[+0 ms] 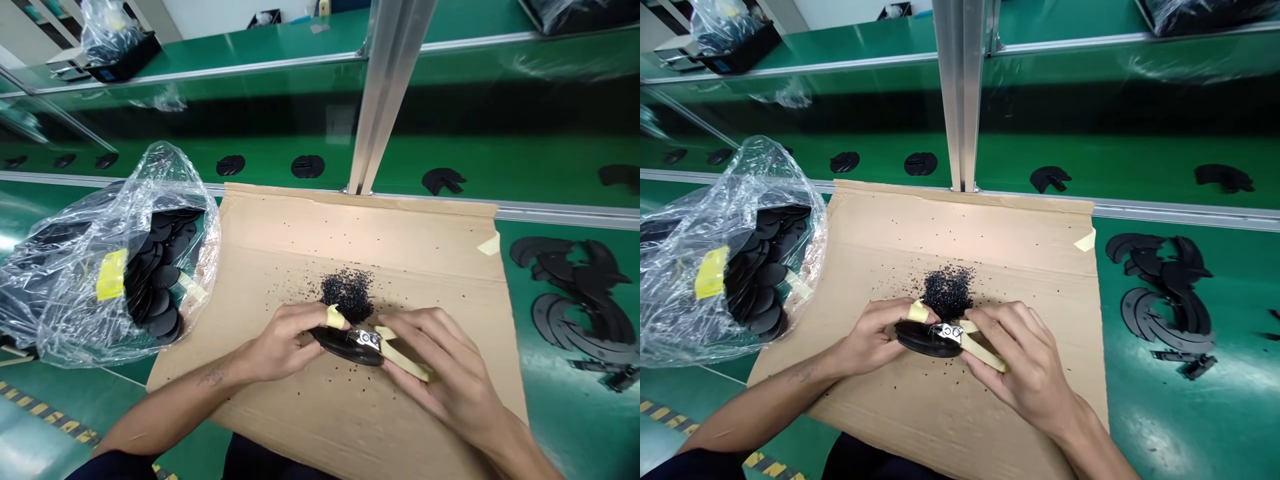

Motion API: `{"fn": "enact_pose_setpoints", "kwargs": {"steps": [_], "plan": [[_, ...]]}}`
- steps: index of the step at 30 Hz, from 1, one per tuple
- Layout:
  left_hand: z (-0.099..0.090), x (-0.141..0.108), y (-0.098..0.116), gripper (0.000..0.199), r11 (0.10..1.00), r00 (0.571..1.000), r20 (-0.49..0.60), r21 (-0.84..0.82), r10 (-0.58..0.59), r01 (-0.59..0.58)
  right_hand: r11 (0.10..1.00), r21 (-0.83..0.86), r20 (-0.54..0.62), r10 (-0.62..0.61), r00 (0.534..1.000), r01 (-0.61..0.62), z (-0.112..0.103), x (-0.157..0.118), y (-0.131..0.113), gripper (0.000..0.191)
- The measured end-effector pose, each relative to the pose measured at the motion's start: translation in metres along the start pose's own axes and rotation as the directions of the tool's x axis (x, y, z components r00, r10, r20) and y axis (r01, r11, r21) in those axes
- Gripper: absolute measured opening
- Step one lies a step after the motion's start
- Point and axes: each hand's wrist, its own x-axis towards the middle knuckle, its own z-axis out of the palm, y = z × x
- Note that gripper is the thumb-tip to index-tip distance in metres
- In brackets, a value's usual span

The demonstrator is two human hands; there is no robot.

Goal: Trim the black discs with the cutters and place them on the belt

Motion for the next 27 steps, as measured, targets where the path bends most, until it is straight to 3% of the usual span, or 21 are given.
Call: {"fn": "enact_pose_setpoints", "kwargs": {"steps": [4,9,12,15,18,22,27], "plan": [[0.001,-0.003,-0.003,0.021,1.000,1.000,-0.002,-0.007,0.012,-0.012,0.999,-0.040,-0.001,-0.029,1.000,0.029,-0.001,0.001,0.000,0.040],[0.001,-0.006,-0.008,0.026,0.997,0.997,0.023,0.005,0.080,-0.080,0.989,-0.138,0.049,-0.053,0.997,0.060,-0.001,-0.002,-0.005,0.022],[0.001,-0.005,-0.007,0.023,0.994,0.994,0.046,0.028,0.101,-0.102,0.988,-0.138,0.056,-0.063,0.996,0.071,0.001,-0.004,-0.008,0.021],[0.000,-0.003,-0.006,0.021,0.991,0.996,0.041,0.106,0.081,-0.085,0.996,-0.086,0.033,-0.005,0.999,0.008,0.000,-0.003,-0.005,0.024],[-0.002,-0.002,-0.007,0.029,0.970,0.996,0.000,0.225,0.090,-0.088,0.984,-0.164,0.063,0.081,0.995,-0.070,-0.006,-0.003,0.007,0.027],[-0.004,-0.002,-0.007,0.039,0.950,1.000,-0.007,0.313,0.020,-0.017,0.904,-0.416,0.126,0.164,0.978,-0.098,-0.015,-0.011,0.027,0.031],[0.002,-0.003,0.001,0.029,0.981,0.983,-0.022,0.065,-0.181,0.182,0.849,-0.523,0.156,0.183,0.971,-0.075,-0.021,-0.019,0.030,0.041]]}}
